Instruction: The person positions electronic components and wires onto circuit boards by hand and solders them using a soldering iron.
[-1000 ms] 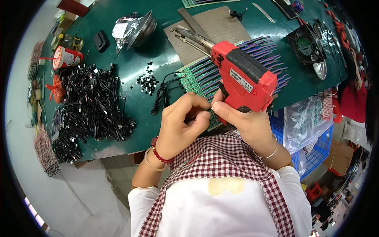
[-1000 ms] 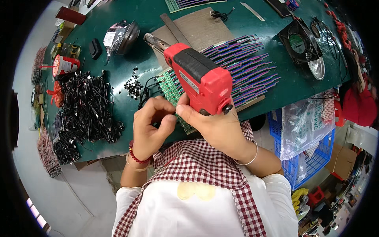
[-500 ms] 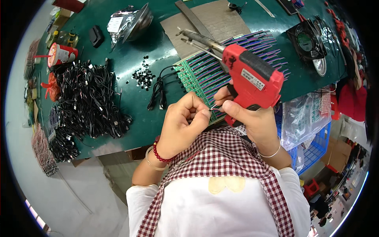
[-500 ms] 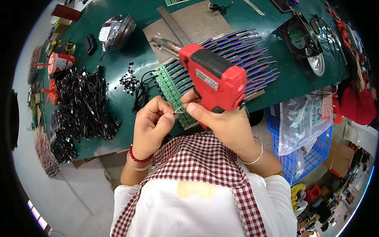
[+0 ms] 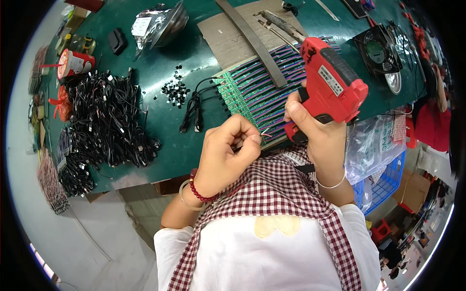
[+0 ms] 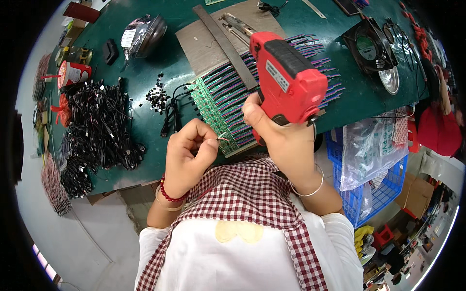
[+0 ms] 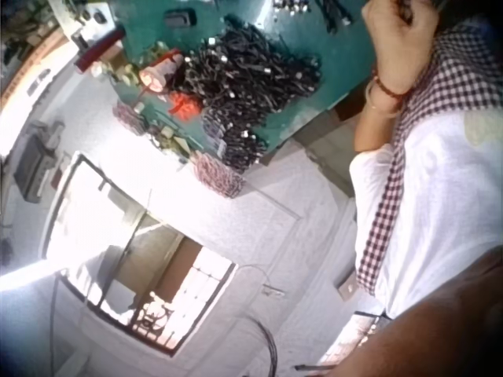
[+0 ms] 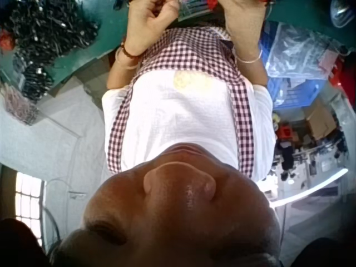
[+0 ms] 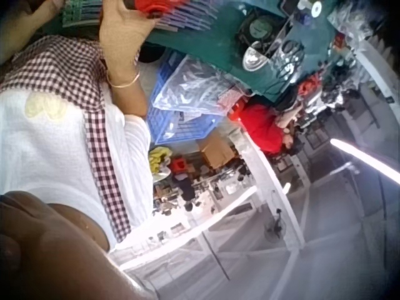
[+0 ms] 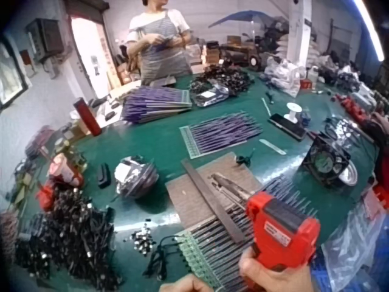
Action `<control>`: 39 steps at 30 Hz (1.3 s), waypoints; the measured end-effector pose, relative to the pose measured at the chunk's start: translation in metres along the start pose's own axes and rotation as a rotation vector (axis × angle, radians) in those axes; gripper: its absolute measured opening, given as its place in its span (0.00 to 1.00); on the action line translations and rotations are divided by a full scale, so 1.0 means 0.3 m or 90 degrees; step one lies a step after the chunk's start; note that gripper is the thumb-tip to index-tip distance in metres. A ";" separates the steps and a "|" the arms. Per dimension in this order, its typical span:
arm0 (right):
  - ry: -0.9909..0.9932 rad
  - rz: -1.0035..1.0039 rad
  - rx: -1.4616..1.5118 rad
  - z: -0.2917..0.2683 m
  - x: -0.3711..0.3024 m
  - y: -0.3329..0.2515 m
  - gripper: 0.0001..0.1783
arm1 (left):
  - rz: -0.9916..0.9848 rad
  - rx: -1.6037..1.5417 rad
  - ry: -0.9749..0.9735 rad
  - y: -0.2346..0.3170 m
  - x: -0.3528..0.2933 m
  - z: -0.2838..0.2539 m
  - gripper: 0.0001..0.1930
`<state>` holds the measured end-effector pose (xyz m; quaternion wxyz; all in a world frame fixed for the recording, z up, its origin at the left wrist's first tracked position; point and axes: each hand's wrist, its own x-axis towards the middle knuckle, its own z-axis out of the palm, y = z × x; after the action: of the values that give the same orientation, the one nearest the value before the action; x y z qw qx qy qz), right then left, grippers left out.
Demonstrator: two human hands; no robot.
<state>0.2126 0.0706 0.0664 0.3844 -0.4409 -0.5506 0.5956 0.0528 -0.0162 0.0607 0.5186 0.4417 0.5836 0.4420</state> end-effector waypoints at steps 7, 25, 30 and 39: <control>-0.100 0.142 0.069 0.017 -0.062 -0.019 0.08 | 0.058 -0.043 0.096 -0.020 0.014 0.017 0.03; 0.061 0.038 0.017 -0.050 -0.052 -0.022 0.20 | 0.163 0.132 0.243 -0.050 0.082 -0.056 0.02; -0.016 0.059 -0.031 -0.144 -0.096 0.037 0.23 | 0.173 0.254 0.263 -0.085 0.130 -0.108 0.03; -0.015 0.141 -0.103 -0.204 -0.171 0.167 0.20 | 0.174 0.420 0.251 -0.111 0.209 -0.158 0.05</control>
<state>0.2881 0.0368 0.0216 0.2730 -0.5219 -0.5491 0.5930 -0.0008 0.0349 0.0181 0.1639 0.5645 0.7183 0.3723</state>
